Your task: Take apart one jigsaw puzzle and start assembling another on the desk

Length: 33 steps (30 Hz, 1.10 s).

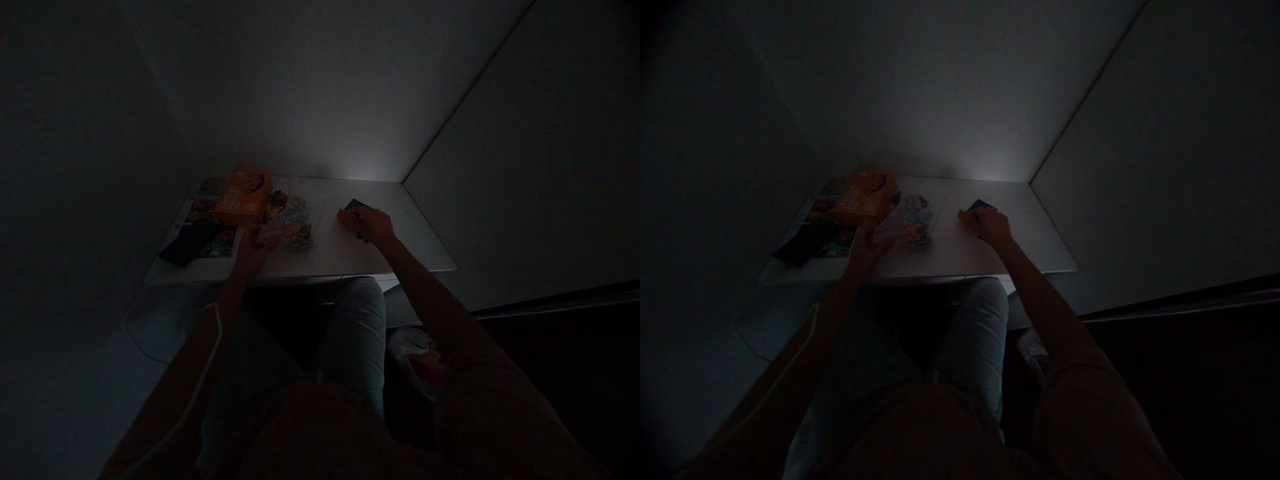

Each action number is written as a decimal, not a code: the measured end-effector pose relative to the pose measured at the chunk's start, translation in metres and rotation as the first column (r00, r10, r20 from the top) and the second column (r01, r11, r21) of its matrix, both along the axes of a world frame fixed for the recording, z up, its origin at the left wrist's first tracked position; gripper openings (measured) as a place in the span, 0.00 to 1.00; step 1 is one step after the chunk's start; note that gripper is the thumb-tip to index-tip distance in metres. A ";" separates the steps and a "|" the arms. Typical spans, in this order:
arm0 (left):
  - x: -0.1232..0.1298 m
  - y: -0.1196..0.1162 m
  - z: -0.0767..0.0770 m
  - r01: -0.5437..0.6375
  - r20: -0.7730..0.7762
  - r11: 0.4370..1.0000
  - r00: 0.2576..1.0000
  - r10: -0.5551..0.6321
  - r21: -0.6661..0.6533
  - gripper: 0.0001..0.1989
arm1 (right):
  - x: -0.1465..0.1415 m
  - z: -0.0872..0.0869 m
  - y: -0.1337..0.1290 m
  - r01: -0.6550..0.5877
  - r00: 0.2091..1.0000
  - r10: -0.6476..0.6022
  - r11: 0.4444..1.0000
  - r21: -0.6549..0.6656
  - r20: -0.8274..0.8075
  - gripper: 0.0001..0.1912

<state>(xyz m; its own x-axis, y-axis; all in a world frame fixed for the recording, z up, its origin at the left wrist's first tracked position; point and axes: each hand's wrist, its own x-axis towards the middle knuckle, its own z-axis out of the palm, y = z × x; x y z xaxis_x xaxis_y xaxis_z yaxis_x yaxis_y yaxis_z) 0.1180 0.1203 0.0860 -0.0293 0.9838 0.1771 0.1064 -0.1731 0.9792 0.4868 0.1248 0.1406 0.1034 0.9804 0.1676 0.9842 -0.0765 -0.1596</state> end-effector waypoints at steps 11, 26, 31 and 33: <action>0.000 0.002 0.001 0.041 0.027 0.998 0.999 -0.040 -0.049 0.27 | 0.045 0.039 0.018 0.046 0.998 -0.041 0.987 0.156 -0.039 0.21; -0.005 0.011 -0.013 0.046 -0.008 0.996 0.999 -0.045 0.080 0.29 | 0.068 0.093 0.045 0.048 0.984 0.029 0.910 0.412 -0.178 0.17; -0.009 0.012 -0.016 0.055 -0.035 0.995 0.998 -0.052 0.080 0.28 | 0.092 0.085 0.058 0.101 0.980 -0.017 0.900 0.423 -0.198 0.14; -0.008 0.012 -0.017 0.046 -0.033 0.996 0.998 -0.044 0.073 0.28 | 0.102 0.082 0.061 0.107 0.981 -0.028 0.901 0.419 -0.191 0.18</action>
<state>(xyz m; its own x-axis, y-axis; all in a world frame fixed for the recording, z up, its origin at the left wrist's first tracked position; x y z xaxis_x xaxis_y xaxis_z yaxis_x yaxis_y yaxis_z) 0.1099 0.1327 0.0689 0.0216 0.9682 0.2493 0.1269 -0.2500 0.9599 0.5890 0.1861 0.2222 0.2334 0.8085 0.5402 0.9319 -0.0272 -0.3618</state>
